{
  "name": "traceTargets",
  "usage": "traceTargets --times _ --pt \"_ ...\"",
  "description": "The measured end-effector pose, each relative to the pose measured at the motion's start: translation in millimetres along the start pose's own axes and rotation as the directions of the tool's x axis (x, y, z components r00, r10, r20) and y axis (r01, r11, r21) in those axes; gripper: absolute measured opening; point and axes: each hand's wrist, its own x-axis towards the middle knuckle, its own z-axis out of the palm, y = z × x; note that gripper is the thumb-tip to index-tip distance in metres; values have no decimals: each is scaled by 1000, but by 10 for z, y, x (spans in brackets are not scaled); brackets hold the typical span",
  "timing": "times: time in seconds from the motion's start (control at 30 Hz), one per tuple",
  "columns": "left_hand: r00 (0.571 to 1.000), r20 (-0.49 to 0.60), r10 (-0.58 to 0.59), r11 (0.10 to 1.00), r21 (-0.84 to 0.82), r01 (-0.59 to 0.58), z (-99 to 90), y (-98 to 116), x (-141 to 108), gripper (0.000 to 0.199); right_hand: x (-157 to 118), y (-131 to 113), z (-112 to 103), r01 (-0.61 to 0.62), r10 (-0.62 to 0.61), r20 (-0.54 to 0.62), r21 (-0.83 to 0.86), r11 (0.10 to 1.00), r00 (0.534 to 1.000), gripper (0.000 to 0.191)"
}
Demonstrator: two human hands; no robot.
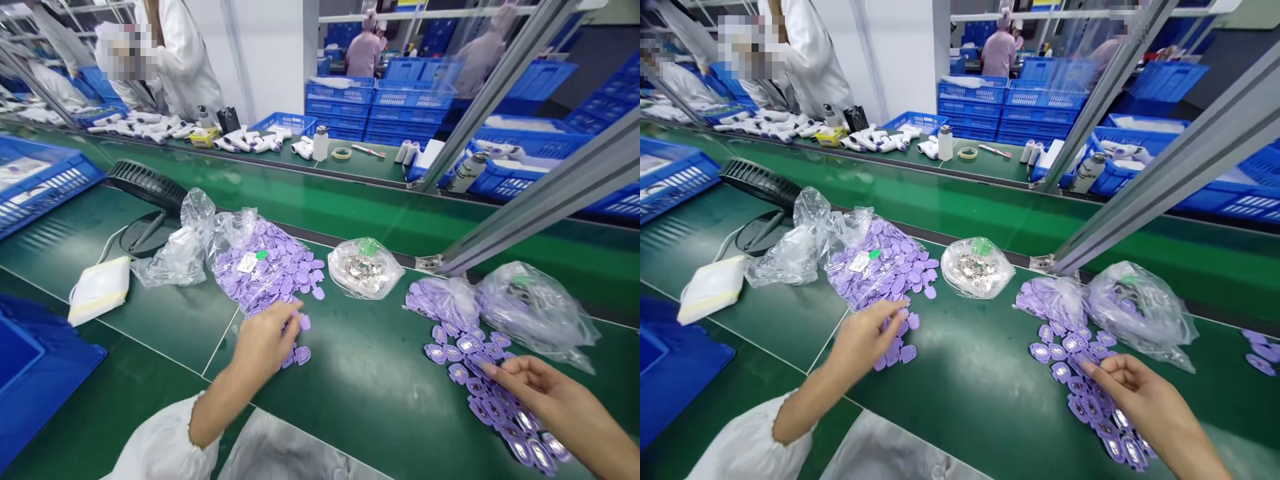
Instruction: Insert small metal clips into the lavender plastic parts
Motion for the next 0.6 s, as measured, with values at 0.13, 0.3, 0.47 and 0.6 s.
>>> traceTargets --times 0.13,0.3,0.47,0.6 --pt "992 -89 -94 947 298 117 -125 -195 368 40 148 -469 237 63 -69 -72 -89 994 995 37" --pt "999 17 -48 930 366 39 -49 -155 560 30 475 -1500 963 448 -443 71 -192 873 894 31" --pt "999 29 -41 951 307 30 -86 -217 601 22 832 -1984 1446 465 -453 130 -393 793 882 43" --pt "994 -35 -103 990 91 105 -138 -310 567 25 825 -1890 1497 540 -516 163 -323 777 841 39"
